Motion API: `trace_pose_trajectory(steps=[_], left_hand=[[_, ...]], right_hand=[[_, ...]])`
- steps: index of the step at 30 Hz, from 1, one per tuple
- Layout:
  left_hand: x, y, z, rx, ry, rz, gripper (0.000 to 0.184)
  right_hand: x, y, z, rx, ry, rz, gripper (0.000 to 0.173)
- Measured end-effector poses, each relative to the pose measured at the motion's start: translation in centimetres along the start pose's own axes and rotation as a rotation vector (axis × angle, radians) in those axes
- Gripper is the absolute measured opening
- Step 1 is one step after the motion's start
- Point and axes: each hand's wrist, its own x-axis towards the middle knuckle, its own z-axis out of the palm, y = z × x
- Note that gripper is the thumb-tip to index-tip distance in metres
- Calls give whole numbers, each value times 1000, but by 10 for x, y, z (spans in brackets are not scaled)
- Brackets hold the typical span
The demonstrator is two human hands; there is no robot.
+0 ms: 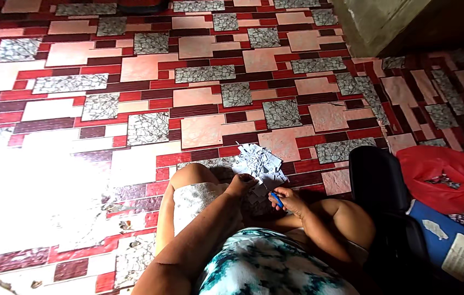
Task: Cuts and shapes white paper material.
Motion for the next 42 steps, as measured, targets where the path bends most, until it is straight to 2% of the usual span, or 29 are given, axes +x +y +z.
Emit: trace_pose_trajectory(steps=[16,24,33,42], left_hand=[[0,0,0,-4,-16,15,12],[2,-2,-1,-18,-14,17,13],[1,-1,0,-49,4,9,12],[1,0,1,-53,-8,-6,12]], right_hand=[[1,0,2,-5,4,-36,25],[-1,1,2,31,73,-52,26],[0,0,1,21,-26,-15,24],[3,3,3,22,8,-57,23]])
